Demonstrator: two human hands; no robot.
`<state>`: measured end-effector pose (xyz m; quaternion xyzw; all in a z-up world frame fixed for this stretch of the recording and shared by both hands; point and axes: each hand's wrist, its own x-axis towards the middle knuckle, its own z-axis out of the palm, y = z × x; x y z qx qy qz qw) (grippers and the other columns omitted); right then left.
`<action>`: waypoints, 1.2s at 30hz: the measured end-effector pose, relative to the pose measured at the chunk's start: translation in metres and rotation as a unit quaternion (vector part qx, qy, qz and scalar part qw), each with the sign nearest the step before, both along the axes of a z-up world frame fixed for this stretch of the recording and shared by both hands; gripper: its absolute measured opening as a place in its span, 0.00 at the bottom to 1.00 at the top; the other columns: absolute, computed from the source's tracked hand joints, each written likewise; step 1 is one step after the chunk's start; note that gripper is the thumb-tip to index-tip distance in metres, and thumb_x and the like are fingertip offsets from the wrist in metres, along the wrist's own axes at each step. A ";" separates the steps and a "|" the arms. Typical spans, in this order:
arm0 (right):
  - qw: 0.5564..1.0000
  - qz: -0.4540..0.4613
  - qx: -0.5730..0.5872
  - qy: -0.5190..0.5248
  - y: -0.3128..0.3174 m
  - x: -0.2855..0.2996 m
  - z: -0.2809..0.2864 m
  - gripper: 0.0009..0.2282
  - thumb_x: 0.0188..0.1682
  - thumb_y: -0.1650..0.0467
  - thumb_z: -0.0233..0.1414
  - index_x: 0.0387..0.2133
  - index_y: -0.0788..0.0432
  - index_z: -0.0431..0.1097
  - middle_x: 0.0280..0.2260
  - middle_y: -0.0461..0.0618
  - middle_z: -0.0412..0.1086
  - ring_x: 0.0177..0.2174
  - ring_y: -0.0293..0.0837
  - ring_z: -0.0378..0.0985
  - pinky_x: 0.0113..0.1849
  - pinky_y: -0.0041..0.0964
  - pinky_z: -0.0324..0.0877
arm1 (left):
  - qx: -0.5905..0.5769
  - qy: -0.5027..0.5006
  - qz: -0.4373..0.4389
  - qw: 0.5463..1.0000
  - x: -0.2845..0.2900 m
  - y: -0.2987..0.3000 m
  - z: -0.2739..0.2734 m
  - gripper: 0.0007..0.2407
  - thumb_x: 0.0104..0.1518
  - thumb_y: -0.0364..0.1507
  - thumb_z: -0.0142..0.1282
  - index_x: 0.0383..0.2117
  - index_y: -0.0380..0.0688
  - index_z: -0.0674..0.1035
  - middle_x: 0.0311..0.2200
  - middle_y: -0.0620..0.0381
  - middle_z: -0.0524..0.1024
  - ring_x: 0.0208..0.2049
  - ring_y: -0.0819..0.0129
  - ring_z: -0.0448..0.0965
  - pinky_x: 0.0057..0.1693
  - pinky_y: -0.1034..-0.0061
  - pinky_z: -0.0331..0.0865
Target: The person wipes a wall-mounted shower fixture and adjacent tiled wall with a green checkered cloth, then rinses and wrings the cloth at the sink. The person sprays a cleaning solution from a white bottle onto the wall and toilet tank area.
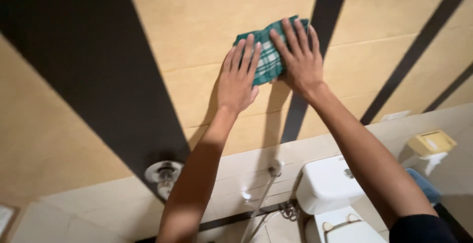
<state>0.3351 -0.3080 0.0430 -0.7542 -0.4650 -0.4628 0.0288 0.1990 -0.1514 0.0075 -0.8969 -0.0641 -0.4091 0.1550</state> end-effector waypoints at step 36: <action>0.989 0.078 -0.021 0.121 -0.014 0.031 -0.121 0.55 0.35 0.51 0.67 0.74 0.60 0.44 0.71 0.75 0.33 0.68 0.76 0.36 0.66 0.67 0.39 | 0.108 0.063 0.107 0.986 0.007 -0.018 -0.088 0.39 0.58 0.36 0.59 0.75 0.45 0.51 0.76 0.51 0.40 0.76 0.58 0.42 0.77 0.62 0.38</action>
